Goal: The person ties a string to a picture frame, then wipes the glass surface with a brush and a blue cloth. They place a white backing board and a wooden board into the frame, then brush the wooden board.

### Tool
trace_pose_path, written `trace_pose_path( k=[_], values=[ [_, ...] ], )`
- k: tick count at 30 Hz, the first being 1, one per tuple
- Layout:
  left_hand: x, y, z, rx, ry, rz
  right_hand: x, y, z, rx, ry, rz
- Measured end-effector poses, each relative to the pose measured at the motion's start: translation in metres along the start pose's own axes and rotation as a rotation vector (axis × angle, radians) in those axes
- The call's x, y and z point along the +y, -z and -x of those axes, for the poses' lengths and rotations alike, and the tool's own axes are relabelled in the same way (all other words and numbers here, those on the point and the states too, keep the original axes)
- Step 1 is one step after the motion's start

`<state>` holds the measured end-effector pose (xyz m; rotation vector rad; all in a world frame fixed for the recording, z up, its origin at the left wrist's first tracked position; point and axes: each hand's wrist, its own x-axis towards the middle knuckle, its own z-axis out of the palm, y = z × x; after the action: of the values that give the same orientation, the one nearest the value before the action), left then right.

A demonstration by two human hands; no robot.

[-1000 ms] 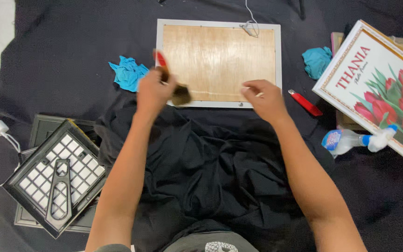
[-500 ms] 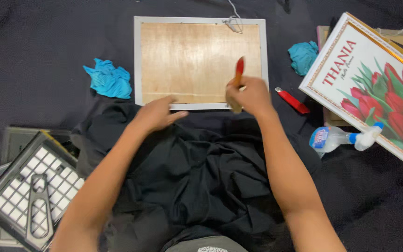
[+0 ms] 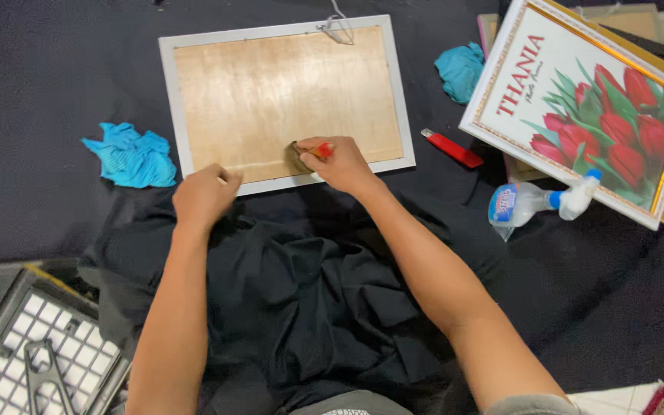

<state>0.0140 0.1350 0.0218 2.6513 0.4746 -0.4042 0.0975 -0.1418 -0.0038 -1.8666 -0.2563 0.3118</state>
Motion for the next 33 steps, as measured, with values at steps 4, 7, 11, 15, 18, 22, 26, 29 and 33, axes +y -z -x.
trace_pose_path(
  k=[4,7,11,15,18,22,26,29,33],
  values=[
    [-0.013,0.006,-0.004,0.102,0.01,0.099,-0.01,0.053,-0.013,0.266,-0.247,0.434],
    [-0.02,0.002,-0.008,0.202,-0.022,0.155,-0.021,0.117,-0.009,0.534,-0.156,0.835],
    [-0.017,-0.009,-0.016,0.239,-0.046,0.034,-0.02,0.118,0.005,0.428,-0.11,0.327],
    [-0.017,-0.02,-0.015,0.302,-0.194,0.032,-0.012,0.103,0.0,0.357,-0.134,0.422],
    [-0.023,-0.028,-0.014,0.354,-0.236,-0.011,-0.01,0.11,-0.004,0.549,-0.01,0.842],
    [-0.038,-0.022,-0.038,0.264,-0.119,0.001,-0.014,0.1,0.003,0.26,-0.142,0.235],
    [-0.067,0.011,-0.075,0.169,-0.098,-0.108,-0.03,0.085,0.001,0.322,-0.038,0.493],
    [-0.081,0.03,-0.089,-0.134,0.035,-0.299,-0.044,0.09,-0.004,0.452,0.051,0.687],
    [-0.085,0.036,-0.088,-0.227,0.075,-0.342,-0.053,0.066,-0.003,0.238,-0.16,0.091]
  ],
)
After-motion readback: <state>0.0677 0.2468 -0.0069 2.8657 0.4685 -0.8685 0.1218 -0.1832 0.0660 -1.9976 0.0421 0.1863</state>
